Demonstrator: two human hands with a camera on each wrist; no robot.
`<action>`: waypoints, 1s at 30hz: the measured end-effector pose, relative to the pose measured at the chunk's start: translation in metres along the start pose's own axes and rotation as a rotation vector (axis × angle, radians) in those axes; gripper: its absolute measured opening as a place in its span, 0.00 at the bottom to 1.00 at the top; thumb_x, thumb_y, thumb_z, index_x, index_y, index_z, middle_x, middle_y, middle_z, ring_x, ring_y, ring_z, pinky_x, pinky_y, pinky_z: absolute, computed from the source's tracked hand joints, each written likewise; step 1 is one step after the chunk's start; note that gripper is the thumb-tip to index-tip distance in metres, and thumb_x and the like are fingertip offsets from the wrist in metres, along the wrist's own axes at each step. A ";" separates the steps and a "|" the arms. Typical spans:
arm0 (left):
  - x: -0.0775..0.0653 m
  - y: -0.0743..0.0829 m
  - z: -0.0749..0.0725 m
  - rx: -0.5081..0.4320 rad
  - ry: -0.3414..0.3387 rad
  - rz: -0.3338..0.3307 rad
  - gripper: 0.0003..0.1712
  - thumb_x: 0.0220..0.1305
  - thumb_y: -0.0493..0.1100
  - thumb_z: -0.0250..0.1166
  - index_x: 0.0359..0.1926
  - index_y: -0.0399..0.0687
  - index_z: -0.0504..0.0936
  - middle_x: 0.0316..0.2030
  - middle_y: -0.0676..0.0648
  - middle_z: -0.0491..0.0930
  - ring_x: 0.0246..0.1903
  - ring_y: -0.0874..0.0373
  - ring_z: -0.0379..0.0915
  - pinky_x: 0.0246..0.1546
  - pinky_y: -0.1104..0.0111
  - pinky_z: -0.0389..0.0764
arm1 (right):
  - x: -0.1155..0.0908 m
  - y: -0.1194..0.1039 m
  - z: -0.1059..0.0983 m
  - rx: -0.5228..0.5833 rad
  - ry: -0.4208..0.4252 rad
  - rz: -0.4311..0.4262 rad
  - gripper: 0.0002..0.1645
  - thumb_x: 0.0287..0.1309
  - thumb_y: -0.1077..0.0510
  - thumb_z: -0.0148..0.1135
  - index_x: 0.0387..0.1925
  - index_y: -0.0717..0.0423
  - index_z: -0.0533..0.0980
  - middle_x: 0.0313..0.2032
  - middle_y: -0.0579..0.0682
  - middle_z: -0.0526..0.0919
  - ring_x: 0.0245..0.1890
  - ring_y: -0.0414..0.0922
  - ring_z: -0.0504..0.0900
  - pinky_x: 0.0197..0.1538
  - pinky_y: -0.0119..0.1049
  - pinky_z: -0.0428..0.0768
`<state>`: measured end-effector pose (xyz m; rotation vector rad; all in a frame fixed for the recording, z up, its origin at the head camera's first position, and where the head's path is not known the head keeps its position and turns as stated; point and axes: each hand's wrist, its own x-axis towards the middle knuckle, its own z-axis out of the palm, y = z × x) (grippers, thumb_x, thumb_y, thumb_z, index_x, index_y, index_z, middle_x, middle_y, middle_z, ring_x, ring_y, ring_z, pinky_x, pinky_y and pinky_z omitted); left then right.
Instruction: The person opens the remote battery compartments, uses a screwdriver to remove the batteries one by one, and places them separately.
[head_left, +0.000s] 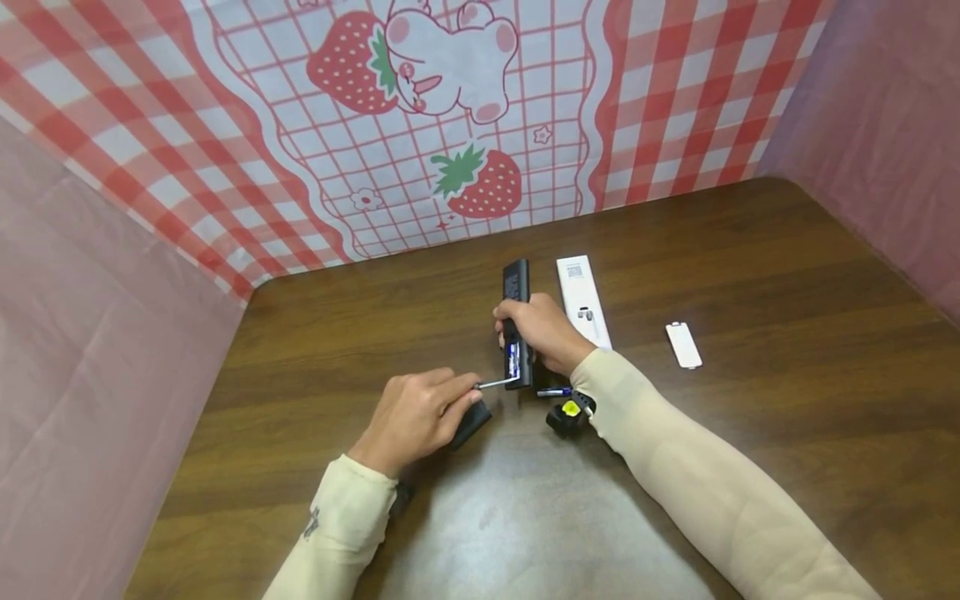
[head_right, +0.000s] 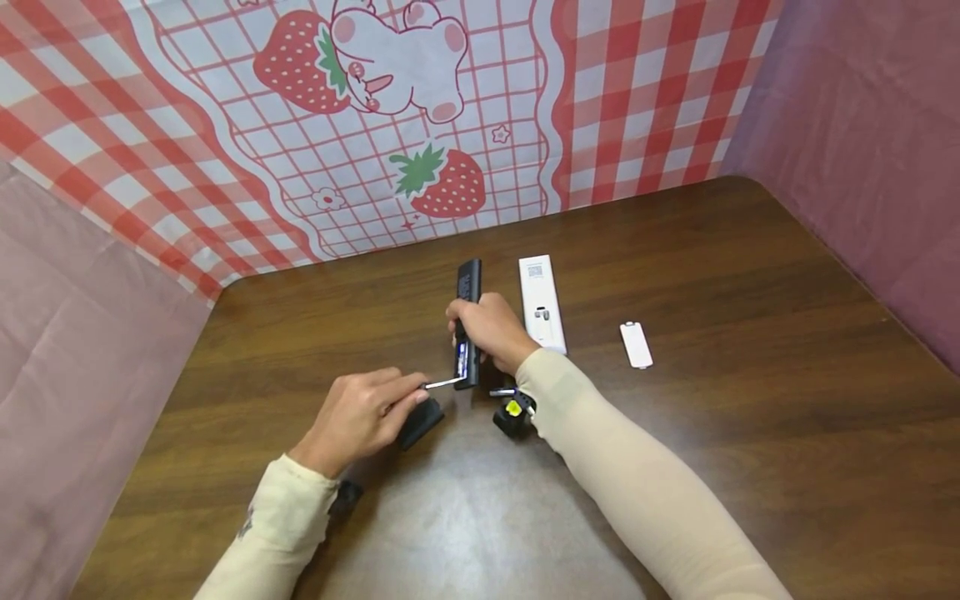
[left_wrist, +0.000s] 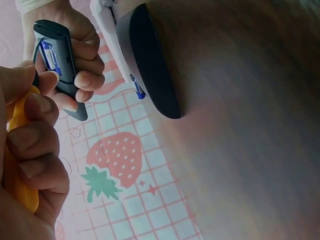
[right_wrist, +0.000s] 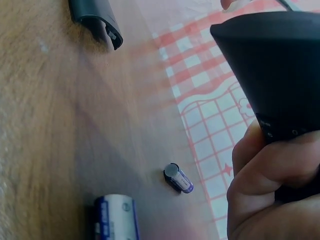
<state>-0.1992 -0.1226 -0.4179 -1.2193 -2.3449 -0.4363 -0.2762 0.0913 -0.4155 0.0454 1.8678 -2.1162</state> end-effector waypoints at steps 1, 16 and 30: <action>0.000 0.000 0.000 0.002 -0.002 -0.002 0.09 0.70 0.46 0.63 0.43 0.48 0.86 0.22 0.56 0.72 0.16 0.64 0.65 0.17 0.67 0.71 | 0.000 0.000 0.000 0.002 -0.001 0.003 0.22 0.61 0.60 0.55 0.50 0.75 0.70 0.34 0.61 0.79 0.23 0.44 0.78 0.29 0.35 0.79; 0.000 0.001 0.000 0.007 0.013 -0.017 0.10 0.71 0.46 0.61 0.42 0.48 0.86 0.21 0.55 0.71 0.16 0.65 0.63 0.16 0.68 0.69 | 0.001 0.000 -0.003 0.022 -0.005 -0.001 0.21 0.60 0.60 0.56 0.48 0.75 0.70 0.31 0.58 0.79 0.23 0.45 0.78 0.28 0.37 0.80; 0.000 0.002 0.002 -0.010 0.038 -0.023 0.09 0.70 0.45 0.63 0.42 0.47 0.86 0.20 0.56 0.71 0.15 0.66 0.62 0.15 0.71 0.67 | 0.001 -0.001 -0.004 0.047 -0.016 0.020 0.20 0.61 0.60 0.55 0.49 0.73 0.69 0.30 0.56 0.78 0.24 0.46 0.79 0.29 0.37 0.80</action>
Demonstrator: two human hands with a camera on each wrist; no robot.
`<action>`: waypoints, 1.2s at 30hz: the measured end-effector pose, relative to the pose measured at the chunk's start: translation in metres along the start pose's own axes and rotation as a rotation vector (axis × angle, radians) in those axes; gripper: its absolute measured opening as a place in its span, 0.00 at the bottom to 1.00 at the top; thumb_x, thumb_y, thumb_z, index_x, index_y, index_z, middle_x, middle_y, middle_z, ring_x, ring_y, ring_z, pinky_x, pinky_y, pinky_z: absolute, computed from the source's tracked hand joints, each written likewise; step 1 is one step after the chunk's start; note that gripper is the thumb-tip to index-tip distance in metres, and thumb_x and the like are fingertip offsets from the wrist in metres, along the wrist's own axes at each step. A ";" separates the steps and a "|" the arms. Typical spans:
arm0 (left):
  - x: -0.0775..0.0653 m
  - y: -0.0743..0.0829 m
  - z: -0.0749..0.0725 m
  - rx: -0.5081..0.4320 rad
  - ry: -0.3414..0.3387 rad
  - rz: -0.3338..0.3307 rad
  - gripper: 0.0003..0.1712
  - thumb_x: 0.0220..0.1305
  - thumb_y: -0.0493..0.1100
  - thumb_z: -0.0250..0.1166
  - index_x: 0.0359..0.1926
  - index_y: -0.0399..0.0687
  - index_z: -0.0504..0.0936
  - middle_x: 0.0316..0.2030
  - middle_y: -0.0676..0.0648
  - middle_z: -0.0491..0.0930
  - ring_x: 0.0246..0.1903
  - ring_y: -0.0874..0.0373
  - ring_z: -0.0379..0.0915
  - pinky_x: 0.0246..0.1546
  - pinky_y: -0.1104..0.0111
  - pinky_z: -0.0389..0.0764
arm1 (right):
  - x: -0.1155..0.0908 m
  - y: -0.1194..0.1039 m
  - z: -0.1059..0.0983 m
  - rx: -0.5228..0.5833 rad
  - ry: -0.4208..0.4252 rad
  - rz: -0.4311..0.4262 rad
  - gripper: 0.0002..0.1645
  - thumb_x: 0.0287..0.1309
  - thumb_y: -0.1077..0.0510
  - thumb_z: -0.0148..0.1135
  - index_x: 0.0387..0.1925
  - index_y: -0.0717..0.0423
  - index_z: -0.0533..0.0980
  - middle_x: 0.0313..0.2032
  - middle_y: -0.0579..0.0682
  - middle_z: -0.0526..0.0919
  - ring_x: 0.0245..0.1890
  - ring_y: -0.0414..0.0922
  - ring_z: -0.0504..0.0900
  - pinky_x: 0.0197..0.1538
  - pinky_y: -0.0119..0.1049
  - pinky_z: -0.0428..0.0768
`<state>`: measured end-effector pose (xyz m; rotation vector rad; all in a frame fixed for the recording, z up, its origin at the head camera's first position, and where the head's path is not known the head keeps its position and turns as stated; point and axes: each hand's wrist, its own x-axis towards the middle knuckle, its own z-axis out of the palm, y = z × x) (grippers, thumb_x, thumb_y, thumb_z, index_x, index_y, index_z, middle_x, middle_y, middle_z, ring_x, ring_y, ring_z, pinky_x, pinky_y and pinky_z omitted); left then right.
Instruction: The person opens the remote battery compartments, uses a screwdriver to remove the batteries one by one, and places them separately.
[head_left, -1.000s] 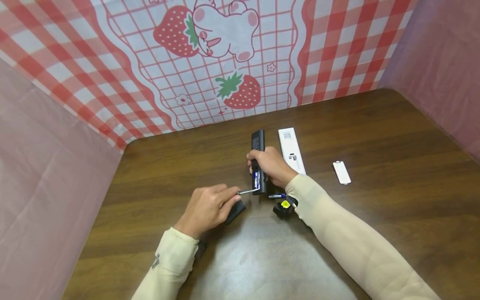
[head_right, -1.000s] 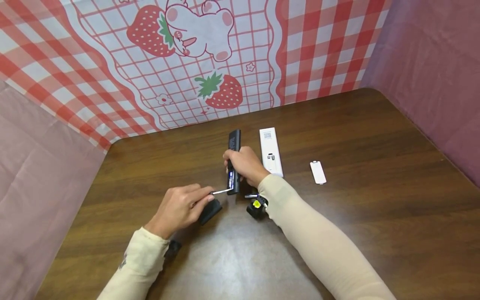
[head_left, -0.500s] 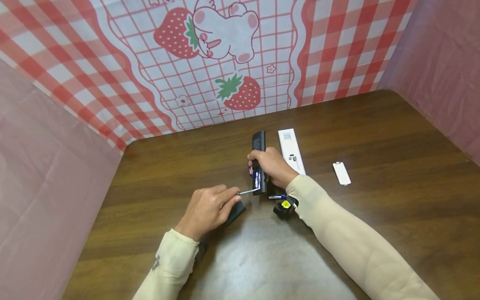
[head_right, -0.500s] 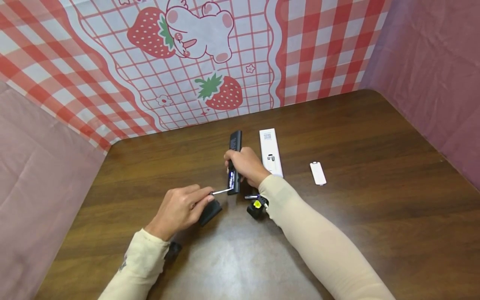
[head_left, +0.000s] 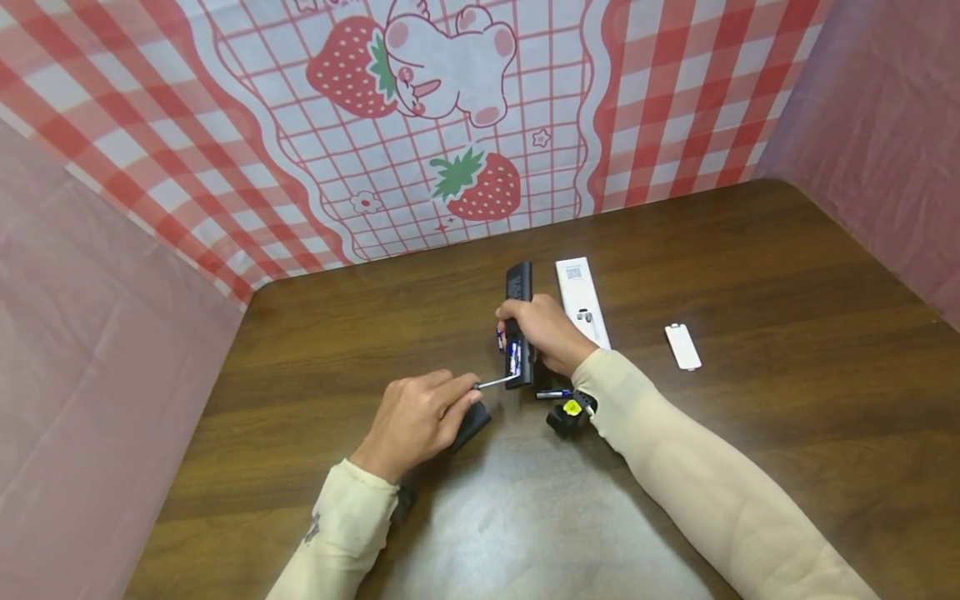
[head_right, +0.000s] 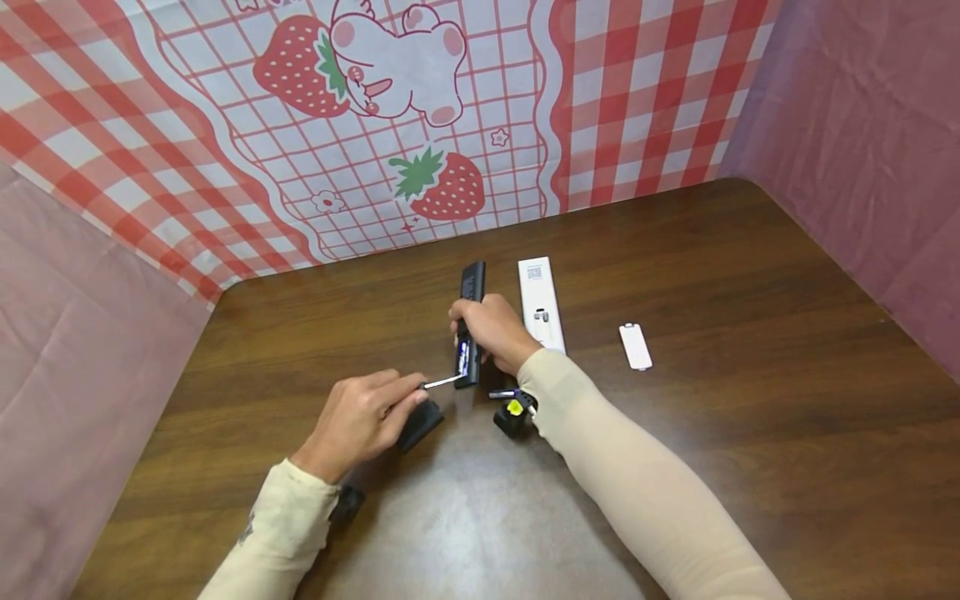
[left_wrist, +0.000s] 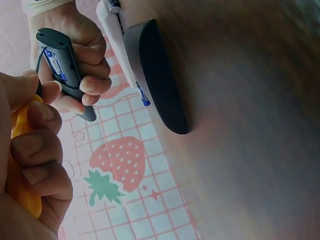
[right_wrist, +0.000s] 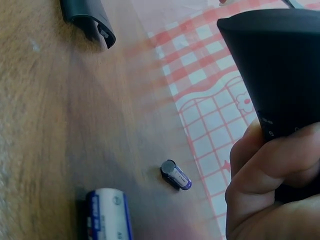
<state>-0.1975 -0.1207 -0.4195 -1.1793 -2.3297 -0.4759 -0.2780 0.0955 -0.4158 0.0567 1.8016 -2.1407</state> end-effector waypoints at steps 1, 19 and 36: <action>0.000 0.000 0.000 -0.003 -0.003 -0.004 0.09 0.70 0.45 0.63 0.42 0.47 0.87 0.20 0.56 0.71 0.15 0.66 0.62 0.15 0.71 0.67 | 0.000 0.000 0.000 0.004 0.000 0.001 0.20 0.61 0.60 0.55 0.49 0.73 0.69 0.29 0.55 0.78 0.24 0.46 0.79 0.30 0.37 0.80; -0.001 0.001 0.002 -0.006 0.048 -0.009 0.07 0.66 0.42 0.66 0.41 0.48 0.87 0.19 0.55 0.70 0.14 0.66 0.61 0.15 0.69 0.67 | 0.001 0.000 -0.001 0.035 0.006 0.017 0.22 0.61 0.61 0.54 0.51 0.74 0.67 0.31 0.57 0.77 0.25 0.46 0.78 0.30 0.37 0.81; -0.002 0.003 0.003 -0.008 0.080 -0.051 0.06 0.67 0.43 0.66 0.40 0.48 0.87 0.19 0.56 0.70 0.15 0.66 0.61 0.15 0.70 0.65 | 0.001 0.001 -0.004 0.038 0.019 0.039 0.21 0.61 0.61 0.54 0.51 0.73 0.68 0.31 0.55 0.77 0.24 0.44 0.78 0.29 0.36 0.80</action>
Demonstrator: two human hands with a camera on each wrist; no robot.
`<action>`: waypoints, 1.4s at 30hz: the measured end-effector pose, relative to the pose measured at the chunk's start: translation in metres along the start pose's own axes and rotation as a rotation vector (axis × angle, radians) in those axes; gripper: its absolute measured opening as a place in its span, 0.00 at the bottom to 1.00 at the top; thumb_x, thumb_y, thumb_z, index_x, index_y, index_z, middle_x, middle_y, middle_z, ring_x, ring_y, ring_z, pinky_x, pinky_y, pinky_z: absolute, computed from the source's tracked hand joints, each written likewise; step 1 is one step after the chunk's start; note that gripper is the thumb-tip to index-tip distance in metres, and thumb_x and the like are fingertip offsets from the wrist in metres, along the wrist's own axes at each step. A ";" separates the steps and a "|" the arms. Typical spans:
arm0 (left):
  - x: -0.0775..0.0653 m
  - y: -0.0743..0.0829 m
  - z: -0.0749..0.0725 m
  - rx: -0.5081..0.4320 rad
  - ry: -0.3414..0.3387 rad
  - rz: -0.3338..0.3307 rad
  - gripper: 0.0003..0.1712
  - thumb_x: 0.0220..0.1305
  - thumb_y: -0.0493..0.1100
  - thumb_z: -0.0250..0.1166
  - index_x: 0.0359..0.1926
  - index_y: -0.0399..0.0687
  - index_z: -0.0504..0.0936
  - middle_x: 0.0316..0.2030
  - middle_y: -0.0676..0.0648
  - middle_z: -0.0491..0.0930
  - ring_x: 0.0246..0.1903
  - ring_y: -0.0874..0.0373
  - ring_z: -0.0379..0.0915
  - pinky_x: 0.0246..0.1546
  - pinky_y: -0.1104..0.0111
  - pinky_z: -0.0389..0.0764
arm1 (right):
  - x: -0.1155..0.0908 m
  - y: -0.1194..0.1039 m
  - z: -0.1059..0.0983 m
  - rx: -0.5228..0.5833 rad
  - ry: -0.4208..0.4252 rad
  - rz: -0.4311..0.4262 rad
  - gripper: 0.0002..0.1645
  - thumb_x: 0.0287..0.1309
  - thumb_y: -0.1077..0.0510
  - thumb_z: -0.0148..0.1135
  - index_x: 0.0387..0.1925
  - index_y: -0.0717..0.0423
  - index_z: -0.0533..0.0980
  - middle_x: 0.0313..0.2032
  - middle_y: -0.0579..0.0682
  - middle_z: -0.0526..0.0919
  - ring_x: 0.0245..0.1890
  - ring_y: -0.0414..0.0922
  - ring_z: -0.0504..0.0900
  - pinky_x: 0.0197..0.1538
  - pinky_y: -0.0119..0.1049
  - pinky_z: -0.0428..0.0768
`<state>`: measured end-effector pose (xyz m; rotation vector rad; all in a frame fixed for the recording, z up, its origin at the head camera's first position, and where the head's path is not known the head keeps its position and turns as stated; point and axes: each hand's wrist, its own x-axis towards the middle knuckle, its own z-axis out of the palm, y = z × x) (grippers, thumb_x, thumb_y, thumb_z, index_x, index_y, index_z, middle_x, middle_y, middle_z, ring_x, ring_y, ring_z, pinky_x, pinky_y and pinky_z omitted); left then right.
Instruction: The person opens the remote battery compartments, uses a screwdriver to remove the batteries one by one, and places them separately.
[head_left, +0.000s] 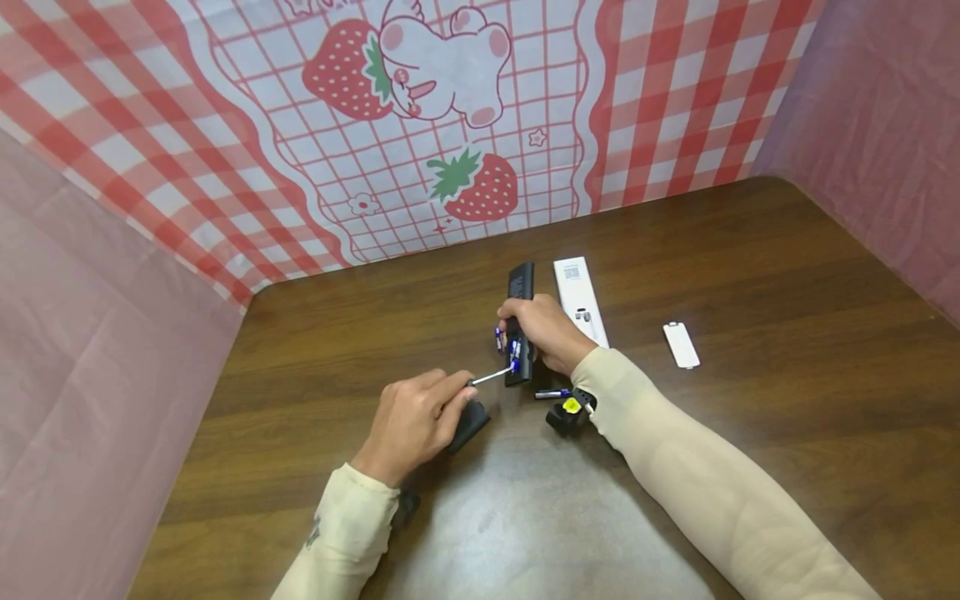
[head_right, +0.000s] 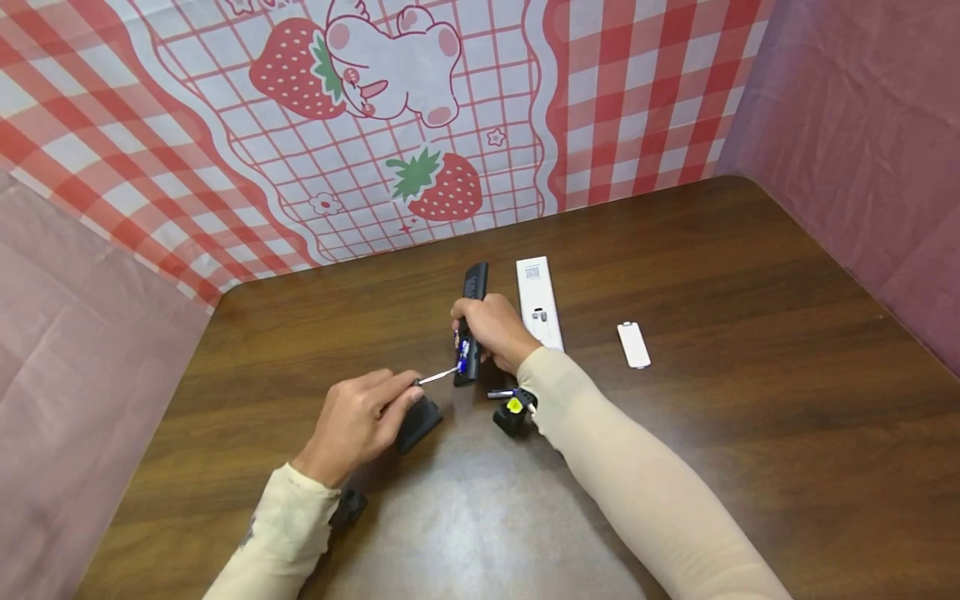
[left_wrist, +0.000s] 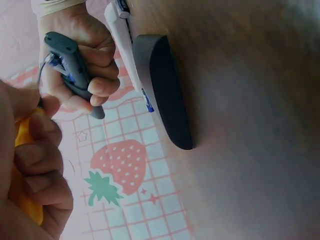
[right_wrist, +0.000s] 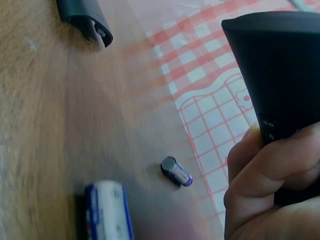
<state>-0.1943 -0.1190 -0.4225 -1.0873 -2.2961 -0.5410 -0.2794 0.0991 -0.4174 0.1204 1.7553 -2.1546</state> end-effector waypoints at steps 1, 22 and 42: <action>-0.001 0.000 -0.001 -0.005 0.006 -0.011 0.06 0.67 0.43 0.66 0.40 0.47 0.87 0.19 0.56 0.70 0.16 0.66 0.61 0.15 0.71 0.65 | 0.000 0.000 0.000 0.000 0.002 0.004 0.21 0.60 0.61 0.54 0.50 0.73 0.69 0.30 0.55 0.77 0.24 0.44 0.78 0.29 0.37 0.80; -0.004 -0.005 -0.006 -0.012 0.003 -0.066 0.07 0.68 0.42 0.66 0.41 0.47 0.87 0.20 0.56 0.70 0.17 0.65 0.62 0.17 0.69 0.66 | 0.002 0.004 0.000 -0.026 0.024 0.020 0.20 0.59 0.60 0.55 0.48 0.72 0.71 0.29 0.53 0.78 0.22 0.42 0.77 0.24 0.37 0.79; -0.004 -0.006 -0.008 0.001 -0.007 -0.090 0.07 0.67 0.43 0.66 0.41 0.45 0.87 0.21 0.55 0.72 0.18 0.65 0.63 0.17 0.69 0.66 | 0.002 0.004 0.000 -0.105 0.062 0.007 0.24 0.60 0.57 0.56 0.50 0.73 0.73 0.31 0.55 0.80 0.22 0.41 0.78 0.19 0.34 0.73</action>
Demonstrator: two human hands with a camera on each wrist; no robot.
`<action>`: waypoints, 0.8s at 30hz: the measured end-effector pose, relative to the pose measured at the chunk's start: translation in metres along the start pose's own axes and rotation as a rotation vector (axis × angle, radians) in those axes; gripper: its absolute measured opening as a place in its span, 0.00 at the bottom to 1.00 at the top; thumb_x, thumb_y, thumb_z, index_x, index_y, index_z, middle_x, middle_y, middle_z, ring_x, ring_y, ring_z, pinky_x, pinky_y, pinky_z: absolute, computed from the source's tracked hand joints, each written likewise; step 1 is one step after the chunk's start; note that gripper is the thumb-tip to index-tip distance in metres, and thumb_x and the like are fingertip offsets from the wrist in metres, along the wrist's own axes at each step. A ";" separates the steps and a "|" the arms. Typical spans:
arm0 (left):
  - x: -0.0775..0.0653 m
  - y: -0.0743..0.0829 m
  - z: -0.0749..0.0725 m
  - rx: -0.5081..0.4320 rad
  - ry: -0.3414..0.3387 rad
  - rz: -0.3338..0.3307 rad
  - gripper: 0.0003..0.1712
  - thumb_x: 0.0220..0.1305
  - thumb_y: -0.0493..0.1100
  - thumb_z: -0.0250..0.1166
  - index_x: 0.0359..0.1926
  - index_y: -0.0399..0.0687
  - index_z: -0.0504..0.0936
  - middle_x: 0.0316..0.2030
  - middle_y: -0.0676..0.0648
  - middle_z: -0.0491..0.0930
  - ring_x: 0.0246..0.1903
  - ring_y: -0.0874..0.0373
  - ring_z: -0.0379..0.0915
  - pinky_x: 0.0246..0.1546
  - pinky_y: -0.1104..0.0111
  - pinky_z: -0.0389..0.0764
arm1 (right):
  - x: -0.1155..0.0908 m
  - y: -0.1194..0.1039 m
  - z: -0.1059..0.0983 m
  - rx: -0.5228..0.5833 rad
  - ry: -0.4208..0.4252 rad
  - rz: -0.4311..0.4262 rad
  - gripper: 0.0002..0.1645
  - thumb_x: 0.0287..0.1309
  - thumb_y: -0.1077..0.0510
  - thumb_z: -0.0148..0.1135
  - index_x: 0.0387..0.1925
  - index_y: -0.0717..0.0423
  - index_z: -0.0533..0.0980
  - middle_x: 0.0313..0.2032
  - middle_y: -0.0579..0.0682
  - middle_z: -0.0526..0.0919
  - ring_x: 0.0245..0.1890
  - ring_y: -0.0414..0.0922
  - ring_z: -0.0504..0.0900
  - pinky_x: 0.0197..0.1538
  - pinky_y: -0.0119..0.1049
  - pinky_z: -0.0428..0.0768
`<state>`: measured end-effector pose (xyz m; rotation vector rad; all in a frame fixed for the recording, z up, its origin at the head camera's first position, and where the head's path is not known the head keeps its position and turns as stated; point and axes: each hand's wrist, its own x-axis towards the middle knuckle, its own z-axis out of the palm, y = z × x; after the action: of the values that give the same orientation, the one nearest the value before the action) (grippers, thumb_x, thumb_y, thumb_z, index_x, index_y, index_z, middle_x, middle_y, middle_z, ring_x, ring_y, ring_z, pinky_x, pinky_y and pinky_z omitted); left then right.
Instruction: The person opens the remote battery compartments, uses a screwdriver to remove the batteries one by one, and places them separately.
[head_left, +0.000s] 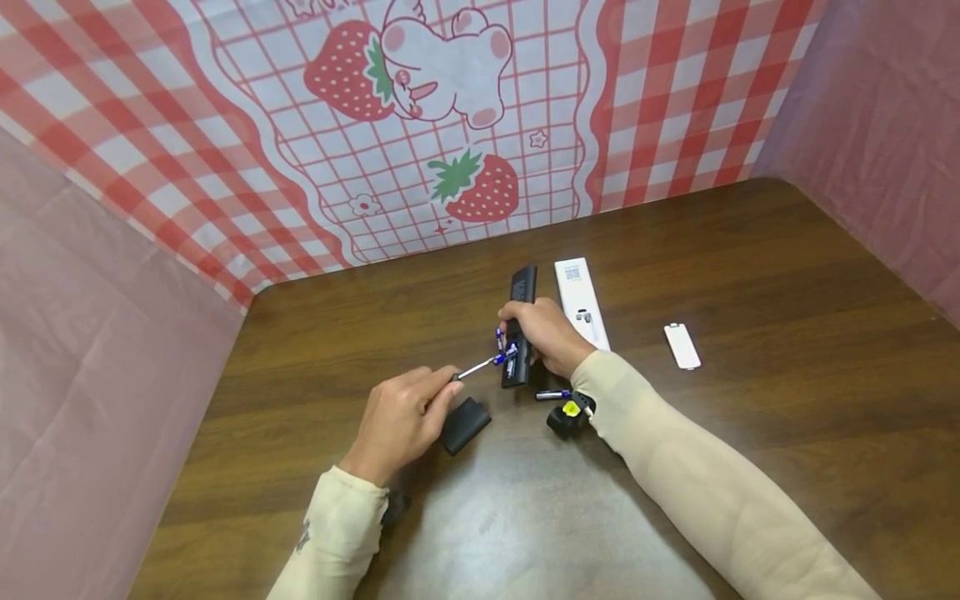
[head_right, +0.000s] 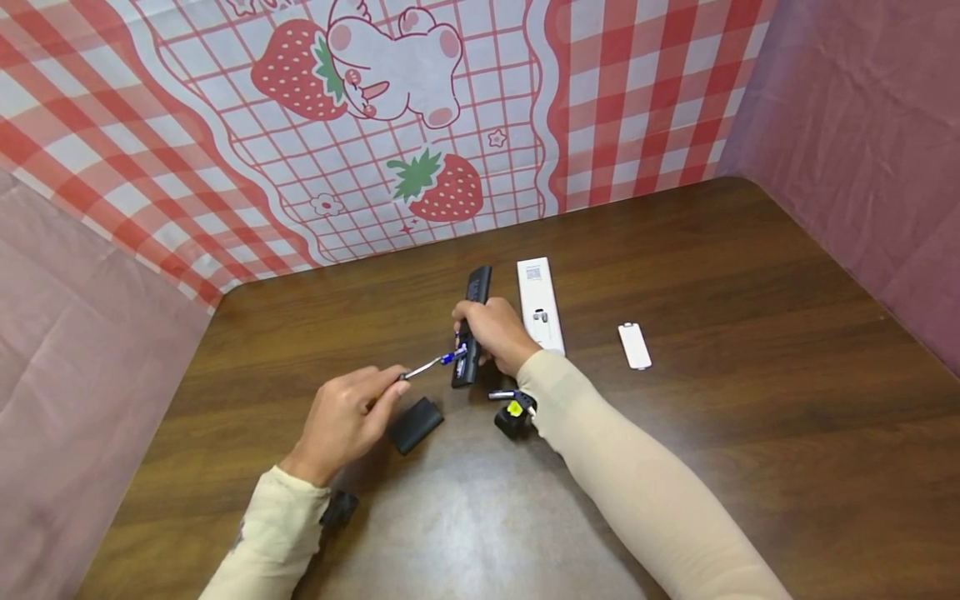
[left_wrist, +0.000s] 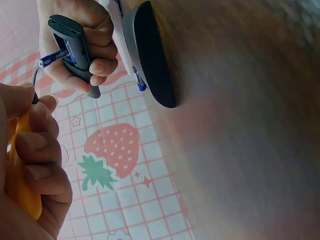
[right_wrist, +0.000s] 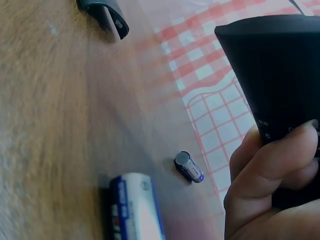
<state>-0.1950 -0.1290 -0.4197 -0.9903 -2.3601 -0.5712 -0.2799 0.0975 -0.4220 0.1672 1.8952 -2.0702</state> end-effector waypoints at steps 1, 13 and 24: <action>0.000 0.000 0.000 0.001 0.001 -0.001 0.07 0.67 0.43 0.66 0.41 0.45 0.87 0.21 0.55 0.72 0.18 0.65 0.63 0.17 0.69 0.67 | 0.000 0.000 0.000 -0.003 0.001 0.001 0.24 0.60 0.56 0.56 0.51 0.73 0.73 0.32 0.55 0.80 0.22 0.42 0.78 0.19 0.34 0.73; 0.001 0.000 0.001 0.009 -0.031 -0.034 0.09 0.67 0.43 0.67 0.42 0.44 0.88 0.23 0.54 0.78 0.19 0.65 0.68 0.19 0.69 0.71 | 0.000 0.000 -0.004 -0.048 0.010 -0.009 0.24 0.62 0.54 0.56 0.49 0.72 0.74 0.33 0.56 0.81 0.22 0.42 0.79 0.17 0.33 0.70; 0.002 0.000 0.001 -0.004 -0.081 -0.060 0.09 0.67 0.44 0.67 0.42 0.45 0.88 0.29 0.53 0.83 0.24 0.64 0.75 0.25 0.66 0.78 | 0.003 0.000 -0.008 -0.028 0.028 -0.022 0.23 0.61 0.54 0.57 0.48 0.70 0.74 0.29 0.52 0.81 0.21 0.41 0.79 0.16 0.33 0.68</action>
<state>-0.1963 -0.1275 -0.4190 -0.9646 -2.4679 -0.5684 -0.2838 0.1046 -0.4235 0.1696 1.9500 -2.0648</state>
